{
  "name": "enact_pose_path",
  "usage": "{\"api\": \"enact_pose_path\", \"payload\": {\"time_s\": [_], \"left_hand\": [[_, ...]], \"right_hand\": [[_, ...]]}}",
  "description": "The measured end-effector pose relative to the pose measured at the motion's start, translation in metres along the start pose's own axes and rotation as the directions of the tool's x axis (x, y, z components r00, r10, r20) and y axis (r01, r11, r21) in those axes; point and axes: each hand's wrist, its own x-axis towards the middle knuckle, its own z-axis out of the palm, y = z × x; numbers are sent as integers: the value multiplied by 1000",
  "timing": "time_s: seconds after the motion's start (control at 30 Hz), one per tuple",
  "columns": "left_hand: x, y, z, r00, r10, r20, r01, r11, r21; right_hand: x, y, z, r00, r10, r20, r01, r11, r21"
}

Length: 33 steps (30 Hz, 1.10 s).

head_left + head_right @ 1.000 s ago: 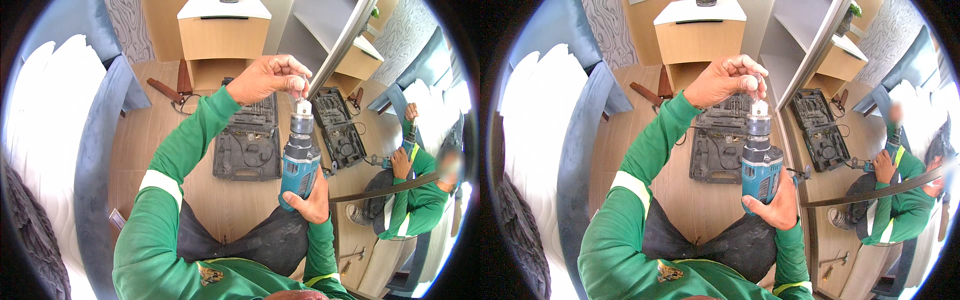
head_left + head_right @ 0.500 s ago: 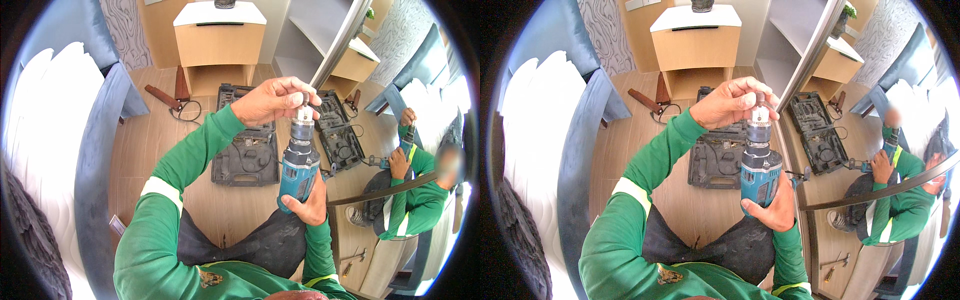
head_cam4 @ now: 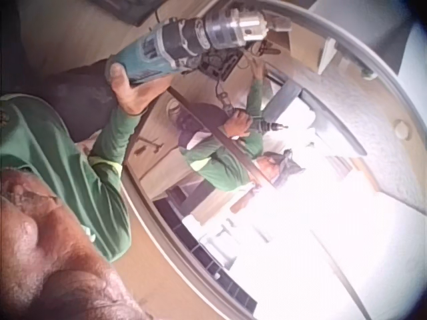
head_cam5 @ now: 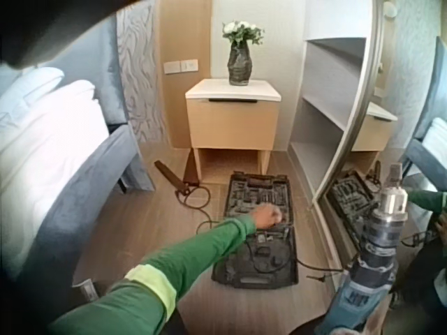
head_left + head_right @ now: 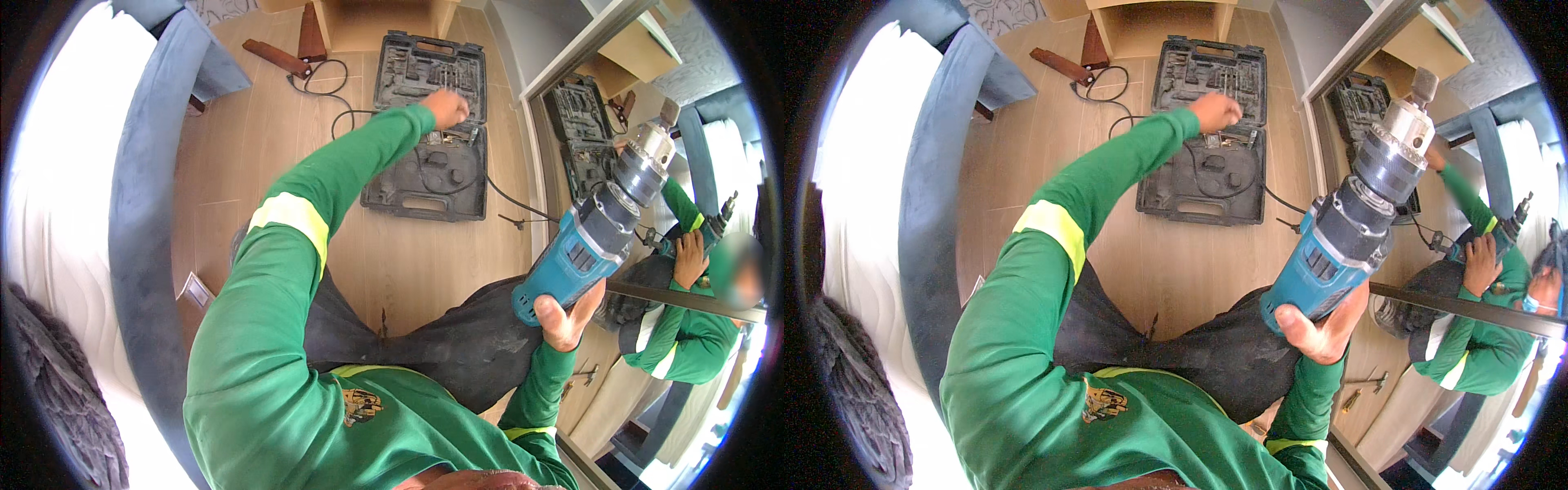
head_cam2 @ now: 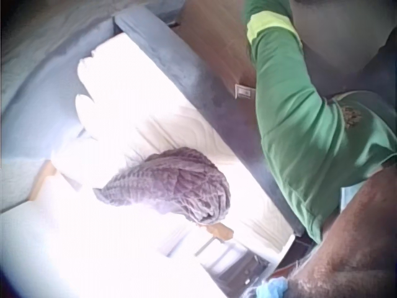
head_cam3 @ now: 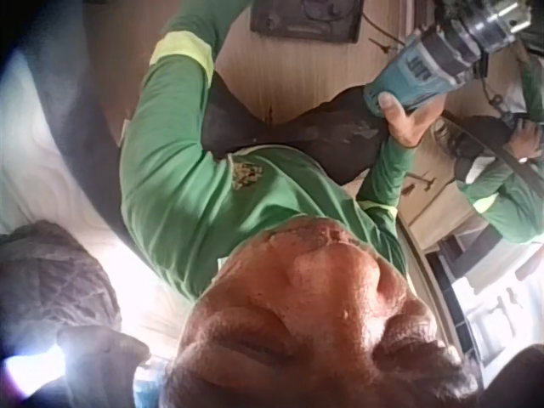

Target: The person opens a toolbox and removes a corded drill. They attach a drill bit to the chuck and tighten it by hand. The person then places the drill back in the toolbox and puts on a face mask.

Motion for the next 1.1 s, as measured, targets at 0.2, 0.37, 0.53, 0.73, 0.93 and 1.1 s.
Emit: {"api": "enact_pose_path", "payload": {"time_s": [0.2, 0.37, 0.53, 0.73, 0.93, 1.1], "left_hand": [[-24, -37, 109, 993, 107, 54, -118, 777, 619], [-15, -58, 124, 985, 160, 69, -163, 707, 689], [-6, -61, 115, 969, 127, 211, -243, 646, 724], [11, -57, 47, 968, -249, 21, 249, 969, 11], [39, 144, -143, 997, 69, -44, -40, -57, -998], [-23, 248, -211, 970, 219, -102, -100, -20, -995]], "right_hand": [[-22, 9, -18, 996, 73, -46, -75, 996, -45], [-47, 13, -30, 979, 86, -186, -105, 990, -94], [-49, 7, -35, 971, 147, -188, -169, 980, -105], [-4, -18, -17, 974, 227, -19, -223, 968, 118], [25, -5, -7, 992, -53, 112, 50, 998, 23], [35, -10, 15, 974, -123, 190, 125, 992, 5]]}}
